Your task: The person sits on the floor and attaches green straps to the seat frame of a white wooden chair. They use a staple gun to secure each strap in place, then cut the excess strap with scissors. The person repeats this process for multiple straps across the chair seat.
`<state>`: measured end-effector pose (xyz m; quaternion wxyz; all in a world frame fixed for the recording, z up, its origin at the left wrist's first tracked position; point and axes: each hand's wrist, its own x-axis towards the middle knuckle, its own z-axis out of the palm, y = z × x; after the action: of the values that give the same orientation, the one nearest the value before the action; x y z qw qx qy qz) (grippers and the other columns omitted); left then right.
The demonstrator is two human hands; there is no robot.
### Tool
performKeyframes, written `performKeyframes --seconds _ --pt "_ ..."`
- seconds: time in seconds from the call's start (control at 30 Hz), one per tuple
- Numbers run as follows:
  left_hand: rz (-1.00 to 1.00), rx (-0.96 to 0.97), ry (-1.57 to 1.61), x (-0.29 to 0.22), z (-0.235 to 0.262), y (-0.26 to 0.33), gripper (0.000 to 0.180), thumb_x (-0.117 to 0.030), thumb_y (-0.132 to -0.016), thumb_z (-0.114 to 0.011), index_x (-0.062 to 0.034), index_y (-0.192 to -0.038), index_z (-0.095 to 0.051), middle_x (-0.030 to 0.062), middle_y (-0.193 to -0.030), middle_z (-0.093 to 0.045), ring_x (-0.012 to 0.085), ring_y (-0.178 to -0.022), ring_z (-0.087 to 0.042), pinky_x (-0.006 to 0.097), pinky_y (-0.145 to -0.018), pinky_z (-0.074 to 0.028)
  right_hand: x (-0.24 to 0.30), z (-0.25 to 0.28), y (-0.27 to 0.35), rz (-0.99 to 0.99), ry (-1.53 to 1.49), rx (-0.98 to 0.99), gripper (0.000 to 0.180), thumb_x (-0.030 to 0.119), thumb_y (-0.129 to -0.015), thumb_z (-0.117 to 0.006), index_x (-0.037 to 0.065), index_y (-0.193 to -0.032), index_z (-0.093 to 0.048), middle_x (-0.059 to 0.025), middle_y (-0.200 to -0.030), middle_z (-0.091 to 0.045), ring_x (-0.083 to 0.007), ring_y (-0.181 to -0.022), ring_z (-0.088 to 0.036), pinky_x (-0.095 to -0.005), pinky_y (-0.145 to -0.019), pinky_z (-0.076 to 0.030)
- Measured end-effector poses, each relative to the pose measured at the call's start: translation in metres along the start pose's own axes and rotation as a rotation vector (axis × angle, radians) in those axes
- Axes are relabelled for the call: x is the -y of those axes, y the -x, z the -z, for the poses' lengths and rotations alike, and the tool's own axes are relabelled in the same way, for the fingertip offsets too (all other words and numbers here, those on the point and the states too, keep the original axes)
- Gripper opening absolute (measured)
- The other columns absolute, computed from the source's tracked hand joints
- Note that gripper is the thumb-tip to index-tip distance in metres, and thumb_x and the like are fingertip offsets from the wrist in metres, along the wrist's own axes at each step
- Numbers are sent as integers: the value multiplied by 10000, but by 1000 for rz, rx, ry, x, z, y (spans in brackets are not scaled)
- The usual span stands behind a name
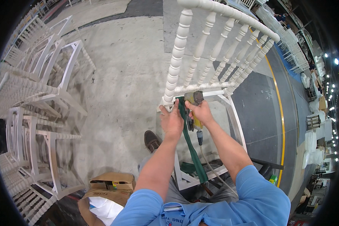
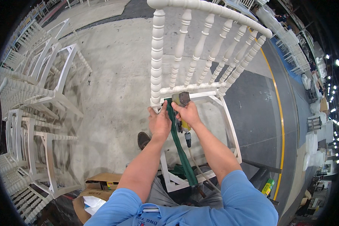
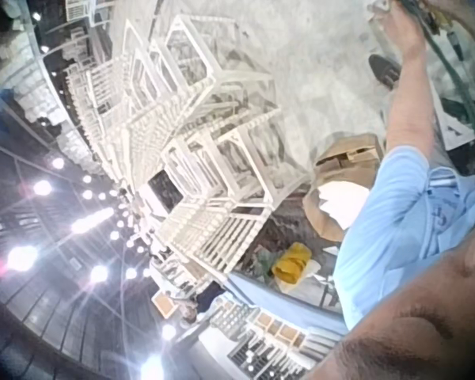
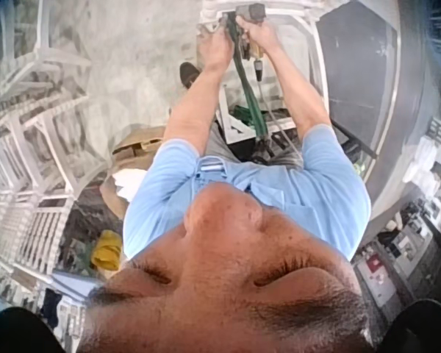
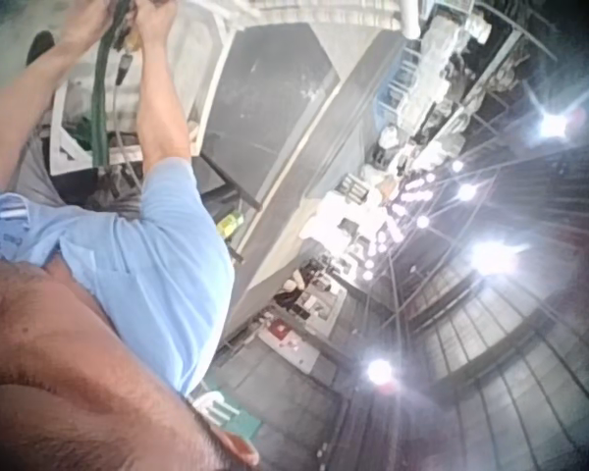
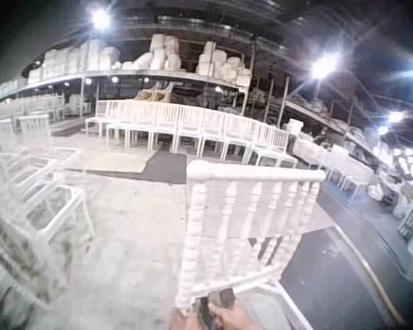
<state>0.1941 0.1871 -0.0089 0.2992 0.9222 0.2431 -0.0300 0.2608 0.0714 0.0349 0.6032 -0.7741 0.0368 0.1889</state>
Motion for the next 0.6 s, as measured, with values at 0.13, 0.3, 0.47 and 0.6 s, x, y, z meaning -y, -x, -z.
performKeyframes --seconds 0.13,0.3,0.47,0.6 --pt "-21 -24 16 0 -3 0 525 -266 -1032 -566 -467 -1509 -485 276 -1542 -321 450 -1099 -621 484 -916 -564 1 0 -2 -18 47 -5 267 246 -930 -785 -6 -902 -702 -40 -692 -661 -106 -487 -579 -284 -423 -459" --pt "-35 -58 56 3 -2 0 508 -247 -1021 -577 -430 -1492 -527 278 -1531 -332 462 -1082 -624 485 -924 -559 5 -5 -2 -35 48 45 245 232 -952 -765 -3 -939 -697 -46 -796 -676 -103 -494 -549 -270 -437 -440" --pt "-25 -52 109 2 2 1 487 -196 -992 -600 -371 -1446 -597 281 -1512 -351 476 -1106 -619 495 -934 -555 5 -8 0 -63 59 43 224 217 -953 -757 1 -950 -700 -51 -799 -678 -112 -507 -559 -274 -445 -443" --pt "-51 -79 174 2 -3 4 475 -155 -964 -610 -329 -1406 -641 276 -1496 -375 491 -1138 -610 501 -942 -551 4 -5 0 -34 56 51 213 208 -951 -755 3 -949 -700 -52 -801 -682 -116 -515 -565 -278 -448 -447"
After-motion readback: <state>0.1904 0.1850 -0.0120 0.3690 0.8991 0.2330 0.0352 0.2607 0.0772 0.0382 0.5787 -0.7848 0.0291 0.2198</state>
